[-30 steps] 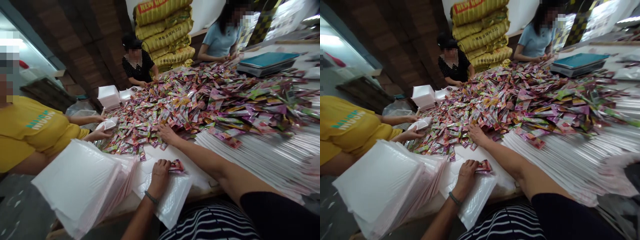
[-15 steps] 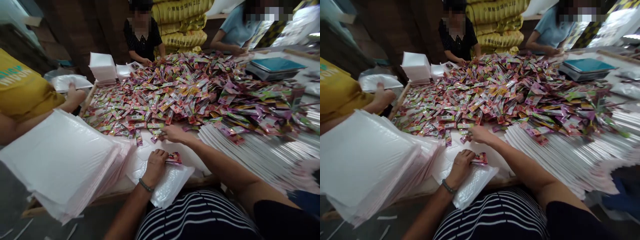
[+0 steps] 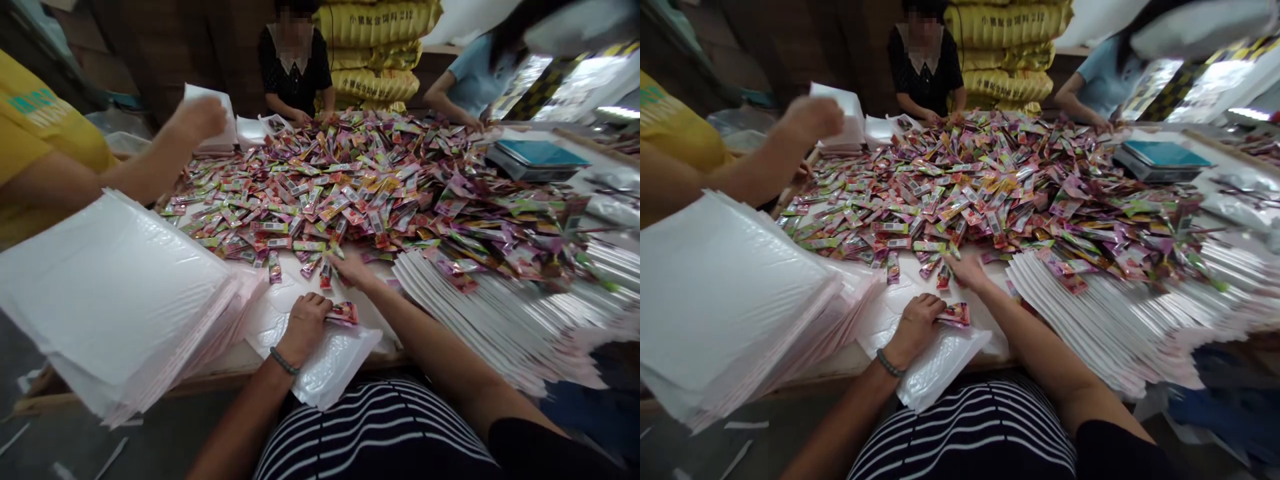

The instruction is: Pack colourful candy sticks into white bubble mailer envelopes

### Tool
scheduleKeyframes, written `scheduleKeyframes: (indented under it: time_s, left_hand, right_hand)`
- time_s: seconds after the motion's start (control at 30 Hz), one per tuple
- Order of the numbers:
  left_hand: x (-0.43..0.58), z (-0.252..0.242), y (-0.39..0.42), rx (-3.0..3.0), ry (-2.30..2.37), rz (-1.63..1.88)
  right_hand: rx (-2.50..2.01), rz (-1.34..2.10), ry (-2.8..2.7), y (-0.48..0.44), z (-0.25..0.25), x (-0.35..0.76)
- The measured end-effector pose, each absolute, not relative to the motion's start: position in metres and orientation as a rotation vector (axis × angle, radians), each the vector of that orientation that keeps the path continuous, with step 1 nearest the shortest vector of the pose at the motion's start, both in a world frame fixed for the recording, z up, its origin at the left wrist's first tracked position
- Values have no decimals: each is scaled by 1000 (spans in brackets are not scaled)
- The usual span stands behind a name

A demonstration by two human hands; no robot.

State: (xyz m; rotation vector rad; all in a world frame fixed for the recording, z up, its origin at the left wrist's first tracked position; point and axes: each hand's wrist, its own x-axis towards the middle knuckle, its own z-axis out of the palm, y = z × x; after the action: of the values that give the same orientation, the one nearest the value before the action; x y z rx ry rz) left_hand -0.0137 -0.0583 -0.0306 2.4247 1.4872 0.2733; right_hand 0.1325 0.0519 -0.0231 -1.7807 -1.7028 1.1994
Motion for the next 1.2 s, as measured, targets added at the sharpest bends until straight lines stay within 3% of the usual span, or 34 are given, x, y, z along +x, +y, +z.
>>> scheduleKeyframes:
  time_s: [0.13,0.33,0.53,0.7,0.93,1.2]
  left_hand:
    - [-15,-34,-59,2424,1483,285]
    - [-15,-31,-62,2459,1493,320]
    - [-9,-28,-63,2636,1446,540]
    - [-8,-32,-55,2547,1315,367]
    - [-8,-32,-57,2570,1343,287]
    - [-5,-30,-58,2606,1330,268]
  right_hand:
    - [-2007,793,-2087,48,-25,121]
    - [-1929,623,-2347,40,-34,161]
    - [-1347,753,-2628,22,-40,164]
    - [-873,1074,-2905,61,-13,162]
    - [-1201,145,-2985,103,-6,140]
    - [-939,163,-3074,93,-11,123]
